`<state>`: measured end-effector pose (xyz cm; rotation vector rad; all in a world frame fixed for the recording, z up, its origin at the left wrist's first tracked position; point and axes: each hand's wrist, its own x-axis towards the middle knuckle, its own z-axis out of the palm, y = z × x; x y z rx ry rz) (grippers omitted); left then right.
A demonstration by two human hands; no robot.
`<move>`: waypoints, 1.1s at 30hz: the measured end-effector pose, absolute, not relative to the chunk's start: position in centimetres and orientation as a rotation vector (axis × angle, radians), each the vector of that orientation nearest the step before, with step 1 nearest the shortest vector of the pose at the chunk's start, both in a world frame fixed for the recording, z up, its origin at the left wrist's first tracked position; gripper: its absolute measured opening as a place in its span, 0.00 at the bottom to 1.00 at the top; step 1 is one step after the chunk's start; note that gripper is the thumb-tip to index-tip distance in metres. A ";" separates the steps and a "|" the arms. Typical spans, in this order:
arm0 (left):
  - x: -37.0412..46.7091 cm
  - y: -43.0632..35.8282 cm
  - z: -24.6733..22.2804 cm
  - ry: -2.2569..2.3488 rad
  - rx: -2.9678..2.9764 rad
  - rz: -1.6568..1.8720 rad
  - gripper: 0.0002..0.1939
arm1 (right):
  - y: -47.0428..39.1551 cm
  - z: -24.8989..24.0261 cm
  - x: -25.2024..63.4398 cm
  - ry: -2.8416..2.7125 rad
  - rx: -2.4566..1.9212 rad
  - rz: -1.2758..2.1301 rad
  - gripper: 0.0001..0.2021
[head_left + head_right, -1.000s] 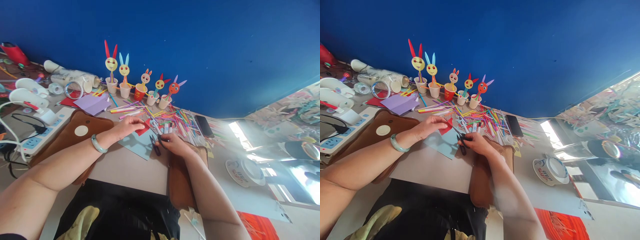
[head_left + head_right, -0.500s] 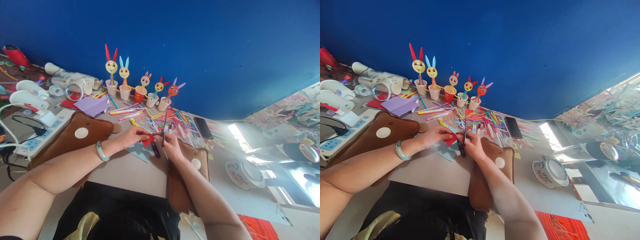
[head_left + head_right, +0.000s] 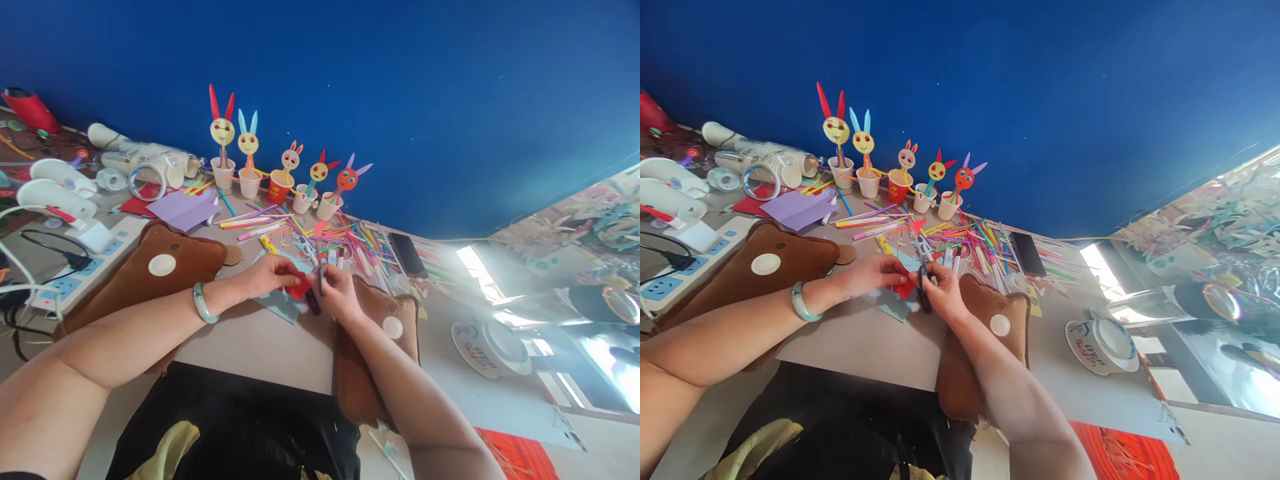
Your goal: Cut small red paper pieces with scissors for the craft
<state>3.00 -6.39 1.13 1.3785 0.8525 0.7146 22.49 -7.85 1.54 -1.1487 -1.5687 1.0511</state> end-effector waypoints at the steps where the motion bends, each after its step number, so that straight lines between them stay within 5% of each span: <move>1: 3.0 -6.3 1.0 0.876 1.353 0.729 0.10 | -7.7 1.7 22.5 -1.484 -1.079 1.117 0.20; 6: 2.6 -5.7 0.2 0.911 1.320 0.837 0.11 | -7.2 2.4 22.5 -1.333 -0.899 1.362 0.32; 14: 2.5 -5.7 0.7 0.860 1.279 0.909 0.10 | -8.0 0.8 22.6 -1.754 -1.178 0.833 0.21; 27: 2.5 -5.8 1.2 0.897 1.139 0.861 0.08 | -9.2 1.0 22.4 -1.936 -1.050 0.245 0.02; 33: 2.6 -5.8 1.2 0.907 1.033 0.888 0.10 | -9.1 1.1 22.4 -1.867 -1.072 0.286 0.07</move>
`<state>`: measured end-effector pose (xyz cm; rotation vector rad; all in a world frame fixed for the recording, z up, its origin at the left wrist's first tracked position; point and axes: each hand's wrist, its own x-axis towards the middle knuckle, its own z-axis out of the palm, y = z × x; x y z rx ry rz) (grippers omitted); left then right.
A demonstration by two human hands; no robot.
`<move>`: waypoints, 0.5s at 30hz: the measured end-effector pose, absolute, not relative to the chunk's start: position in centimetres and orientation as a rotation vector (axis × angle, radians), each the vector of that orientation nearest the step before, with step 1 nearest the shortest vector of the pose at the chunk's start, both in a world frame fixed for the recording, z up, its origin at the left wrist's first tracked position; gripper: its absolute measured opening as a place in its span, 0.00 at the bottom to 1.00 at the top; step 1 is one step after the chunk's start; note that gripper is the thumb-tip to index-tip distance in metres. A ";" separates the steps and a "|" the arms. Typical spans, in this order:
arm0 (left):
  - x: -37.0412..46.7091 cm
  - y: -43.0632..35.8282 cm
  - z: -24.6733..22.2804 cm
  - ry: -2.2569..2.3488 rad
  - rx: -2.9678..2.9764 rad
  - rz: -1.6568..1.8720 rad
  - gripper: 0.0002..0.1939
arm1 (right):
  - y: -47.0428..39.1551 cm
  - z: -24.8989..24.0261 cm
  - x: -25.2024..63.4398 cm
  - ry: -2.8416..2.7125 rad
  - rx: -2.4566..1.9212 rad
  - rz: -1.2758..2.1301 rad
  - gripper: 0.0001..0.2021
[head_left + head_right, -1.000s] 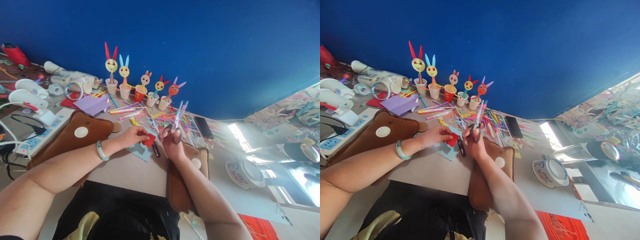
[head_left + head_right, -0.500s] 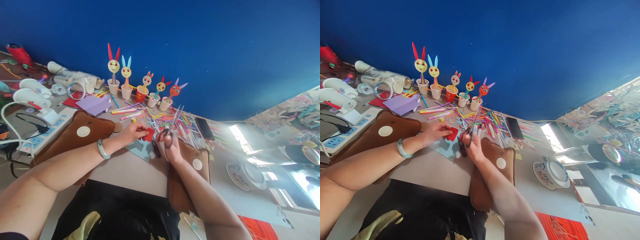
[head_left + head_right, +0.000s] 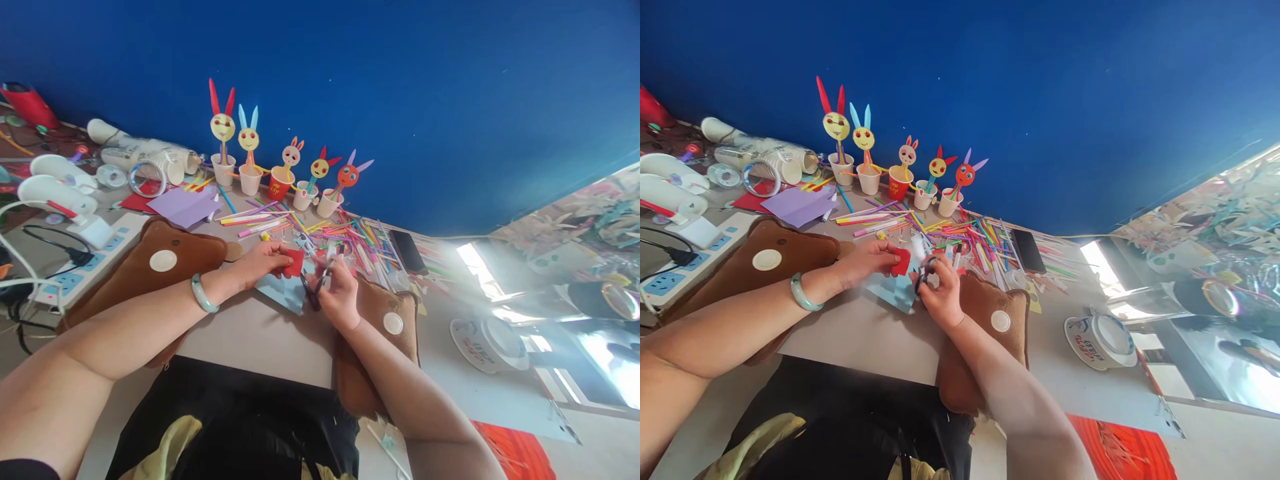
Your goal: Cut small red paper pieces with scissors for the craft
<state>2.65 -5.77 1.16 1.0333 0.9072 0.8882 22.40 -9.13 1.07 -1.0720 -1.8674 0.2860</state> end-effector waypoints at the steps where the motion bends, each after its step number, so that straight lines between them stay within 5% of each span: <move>1: 2.6 -5.7 1.0 0.898 1.040 0.893 0.10 | -9.0 1.1 22.4 -1.855 -1.086 0.288 0.05; 15: 2.5 -5.8 0.7 0.824 1.076 0.781 0.14 | -9.1 0.3 22.9 -2.192 -0.919 -0.124 0.08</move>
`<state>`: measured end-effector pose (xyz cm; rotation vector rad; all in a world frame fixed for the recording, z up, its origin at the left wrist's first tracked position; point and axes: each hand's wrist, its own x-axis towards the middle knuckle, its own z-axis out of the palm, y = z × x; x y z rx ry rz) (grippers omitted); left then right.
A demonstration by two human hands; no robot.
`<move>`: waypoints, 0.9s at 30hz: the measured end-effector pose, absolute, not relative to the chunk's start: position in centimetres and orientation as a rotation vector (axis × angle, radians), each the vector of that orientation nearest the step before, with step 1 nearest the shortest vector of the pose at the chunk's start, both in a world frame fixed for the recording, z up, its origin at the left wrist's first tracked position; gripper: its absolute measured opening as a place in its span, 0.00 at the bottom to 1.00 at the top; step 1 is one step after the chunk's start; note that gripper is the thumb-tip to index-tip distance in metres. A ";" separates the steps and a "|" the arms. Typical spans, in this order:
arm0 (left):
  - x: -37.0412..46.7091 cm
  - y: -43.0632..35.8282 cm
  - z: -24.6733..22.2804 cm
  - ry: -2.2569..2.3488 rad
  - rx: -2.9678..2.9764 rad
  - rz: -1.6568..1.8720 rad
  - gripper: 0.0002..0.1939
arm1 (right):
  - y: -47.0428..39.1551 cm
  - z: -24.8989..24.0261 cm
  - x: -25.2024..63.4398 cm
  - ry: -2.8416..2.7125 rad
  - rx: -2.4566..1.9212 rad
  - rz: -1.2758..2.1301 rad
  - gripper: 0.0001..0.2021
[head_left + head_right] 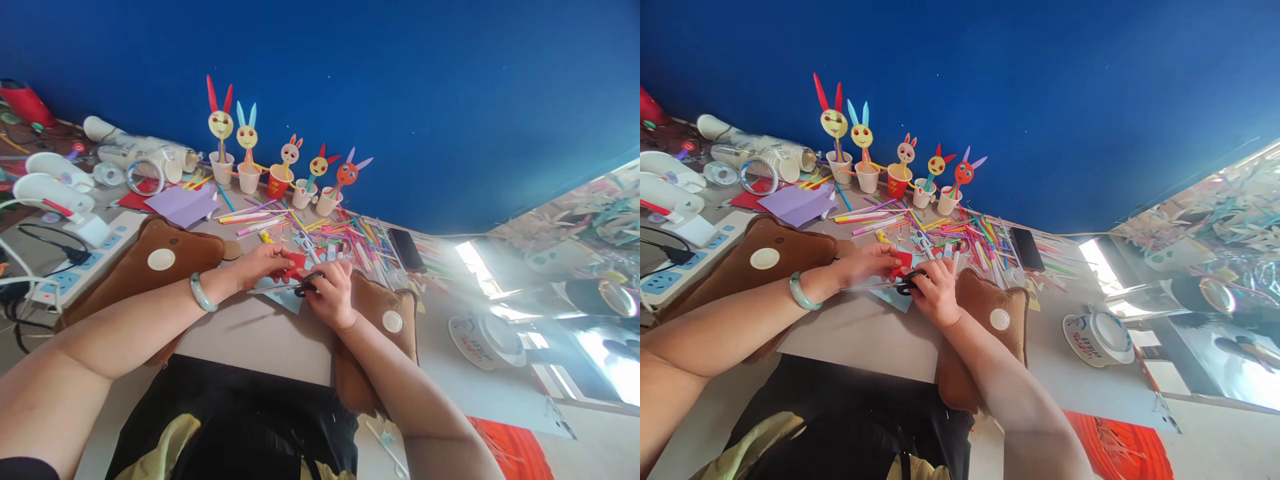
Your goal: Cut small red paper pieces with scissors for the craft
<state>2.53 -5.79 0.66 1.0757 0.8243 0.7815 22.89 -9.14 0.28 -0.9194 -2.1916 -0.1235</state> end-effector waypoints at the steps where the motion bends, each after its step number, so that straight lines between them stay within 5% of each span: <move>1: 2.6 -5.8 0.6 0.812 1.080 0.774 0.14 | -9.1 0.3 22.9 -2.193 -0.921 -0.105 0.07; 27: 2.6 -5.9 0.5 0.838 1.078 0.815 0.09 | -8.9 1.2 22.0 -1.647 -1.270 0.621 0.09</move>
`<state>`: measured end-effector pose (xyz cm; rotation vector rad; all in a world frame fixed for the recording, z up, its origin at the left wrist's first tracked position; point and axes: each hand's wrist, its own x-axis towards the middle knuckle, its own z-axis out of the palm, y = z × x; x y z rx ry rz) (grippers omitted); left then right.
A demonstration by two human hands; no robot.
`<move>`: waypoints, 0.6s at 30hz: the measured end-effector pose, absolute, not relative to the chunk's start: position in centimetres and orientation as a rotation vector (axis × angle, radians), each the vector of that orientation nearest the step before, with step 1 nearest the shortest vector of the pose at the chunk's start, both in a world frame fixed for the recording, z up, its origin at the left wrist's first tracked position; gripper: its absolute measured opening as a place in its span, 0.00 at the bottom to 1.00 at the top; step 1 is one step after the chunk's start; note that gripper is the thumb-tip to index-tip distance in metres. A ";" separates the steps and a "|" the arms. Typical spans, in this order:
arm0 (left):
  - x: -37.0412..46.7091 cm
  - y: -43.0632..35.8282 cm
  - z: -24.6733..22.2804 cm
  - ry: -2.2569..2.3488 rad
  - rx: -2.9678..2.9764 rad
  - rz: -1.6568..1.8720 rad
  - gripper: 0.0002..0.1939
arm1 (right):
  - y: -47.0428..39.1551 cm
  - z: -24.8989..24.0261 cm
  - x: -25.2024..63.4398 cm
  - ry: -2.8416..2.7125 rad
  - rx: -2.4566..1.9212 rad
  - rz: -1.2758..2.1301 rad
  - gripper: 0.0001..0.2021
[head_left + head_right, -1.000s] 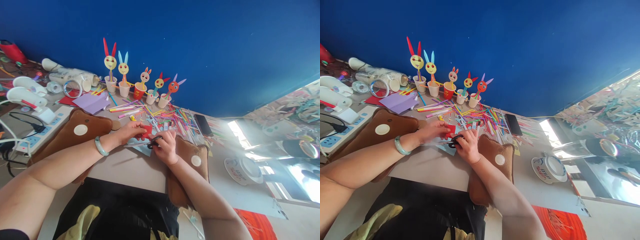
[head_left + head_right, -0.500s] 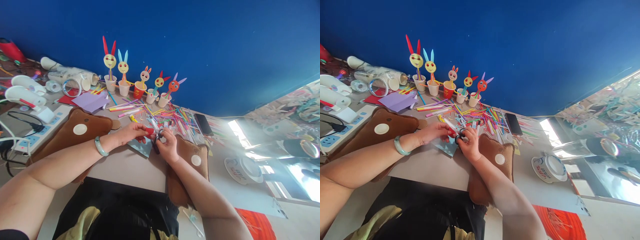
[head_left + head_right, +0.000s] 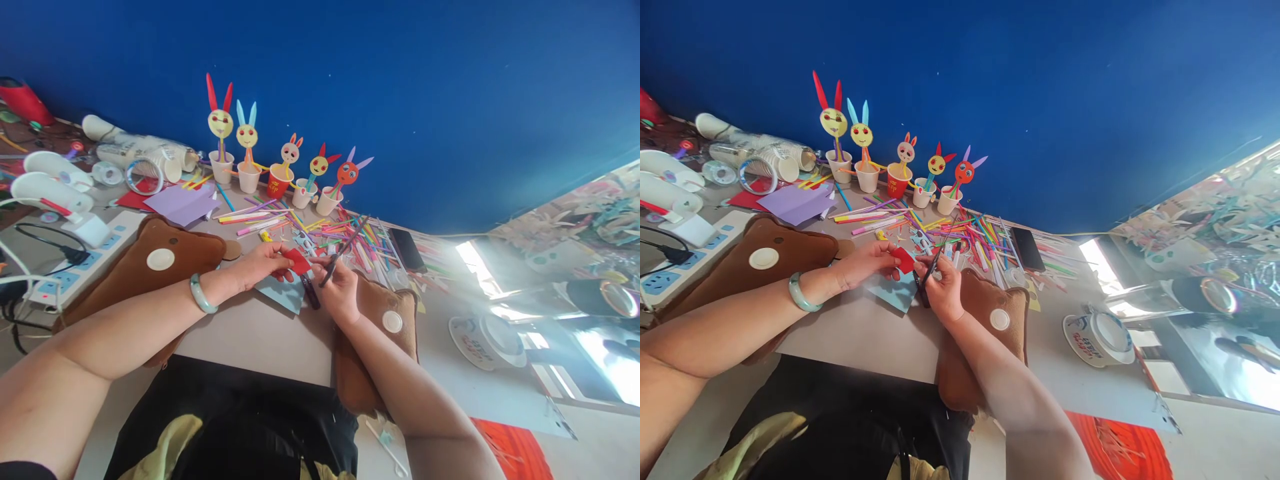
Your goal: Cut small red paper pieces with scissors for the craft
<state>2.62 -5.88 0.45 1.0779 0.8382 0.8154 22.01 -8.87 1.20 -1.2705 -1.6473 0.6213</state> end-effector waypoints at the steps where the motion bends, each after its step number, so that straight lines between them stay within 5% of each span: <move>1: 2.7 -5.9 0.5 0.840 1.078 0.825 0.09 | -8.8 1.2 22.0 -1.633 -1.283 0.644 0.09; 18: 3.3 -6.9 1.2 0.818 1.162 0.734 0.14 | -8.7 0.5 22.4 -1.915 -1.069 0.130 0.02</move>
